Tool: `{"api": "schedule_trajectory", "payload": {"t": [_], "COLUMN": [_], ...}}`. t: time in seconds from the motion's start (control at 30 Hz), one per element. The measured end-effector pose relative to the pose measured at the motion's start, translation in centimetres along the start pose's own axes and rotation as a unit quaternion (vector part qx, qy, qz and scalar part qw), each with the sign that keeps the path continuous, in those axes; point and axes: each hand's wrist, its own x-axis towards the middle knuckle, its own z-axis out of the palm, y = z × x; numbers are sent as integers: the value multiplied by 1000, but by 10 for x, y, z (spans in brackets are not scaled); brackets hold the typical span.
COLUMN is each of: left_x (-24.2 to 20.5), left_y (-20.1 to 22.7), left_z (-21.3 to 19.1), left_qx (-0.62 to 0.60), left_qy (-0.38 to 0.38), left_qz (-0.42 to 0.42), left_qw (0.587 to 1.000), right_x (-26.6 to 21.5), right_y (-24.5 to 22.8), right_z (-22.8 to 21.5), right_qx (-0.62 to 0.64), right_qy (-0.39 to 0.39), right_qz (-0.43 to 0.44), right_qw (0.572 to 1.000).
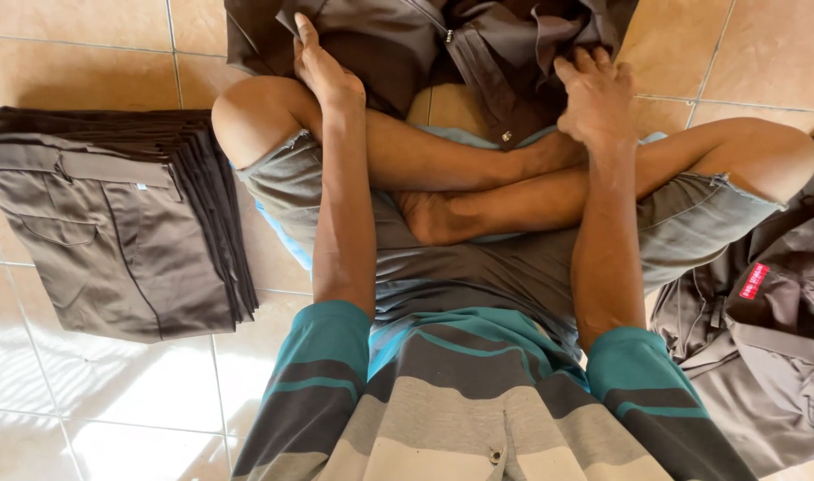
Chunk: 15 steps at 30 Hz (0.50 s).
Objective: Folding brown trousers and stacking them neatly on the floor.
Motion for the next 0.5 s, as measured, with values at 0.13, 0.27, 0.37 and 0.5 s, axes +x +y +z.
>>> {"api": "schedule_trajectory", "payload": {"t": [0.13,0.27,0.37,0.5], "left_x": [16,25,41,39], "left_y": [14,49,64,81], "left_z": [6,7,8,23], "left_qx": [-12,-23,-20,-5], "left_qy": [-2,-42,-141,-163], "left_qz": [47,73,190,294], "left_qw": [999,996,971,942], "right_x": [5,16,12,-9], "right_y": [-15,-13,-23,-43], "right_z": [-10,20,1,-42], "right_qx": [67,51,95,262], "right_qy": [-64,101,214,276], "right_qz": [70,-30,-93,-141], "right_qw": [993,993,968,914]}}
